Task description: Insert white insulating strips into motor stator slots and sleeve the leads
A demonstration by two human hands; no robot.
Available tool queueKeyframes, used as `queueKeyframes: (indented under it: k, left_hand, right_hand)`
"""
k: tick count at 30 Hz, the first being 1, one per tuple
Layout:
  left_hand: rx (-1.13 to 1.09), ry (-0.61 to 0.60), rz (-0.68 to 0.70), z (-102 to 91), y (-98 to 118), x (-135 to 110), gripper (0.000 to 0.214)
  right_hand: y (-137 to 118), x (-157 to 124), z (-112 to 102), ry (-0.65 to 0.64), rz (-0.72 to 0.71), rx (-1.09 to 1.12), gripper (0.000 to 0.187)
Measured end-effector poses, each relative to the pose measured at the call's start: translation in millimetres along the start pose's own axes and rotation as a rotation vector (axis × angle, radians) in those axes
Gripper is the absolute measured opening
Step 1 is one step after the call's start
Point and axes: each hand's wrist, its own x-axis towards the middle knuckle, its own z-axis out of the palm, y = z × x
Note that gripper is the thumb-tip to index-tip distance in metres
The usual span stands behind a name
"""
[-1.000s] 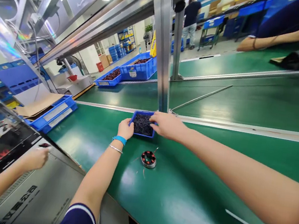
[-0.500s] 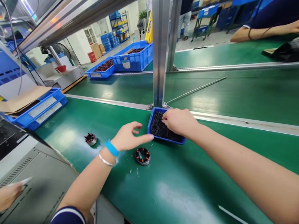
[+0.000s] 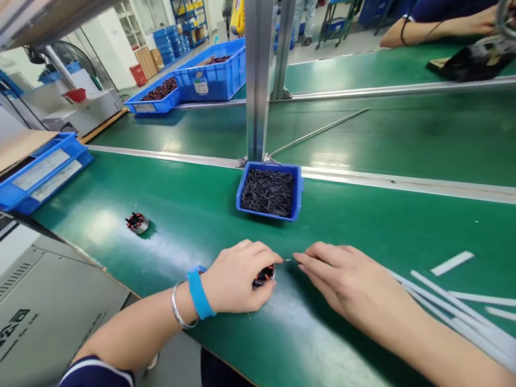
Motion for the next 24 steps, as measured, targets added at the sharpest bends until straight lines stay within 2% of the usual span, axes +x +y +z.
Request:
queueKeyframes:
  k: [9, 24]
  left_hand:
    - [-0.022, 0.023, 0.025, 3.8, -2.5, -3.0, 0.028]
    - [-0.026, 0.025, 0.044, 4.6, -3.8, -3.1, 0.028]
  right_hand:
    - [2.5, 1.3, 5.8, -0.001, -0.04, -0.096, 0.029]
    - [0.8, -1.1, 14.9, 0.001, -0.054, -0.046, 0.031]
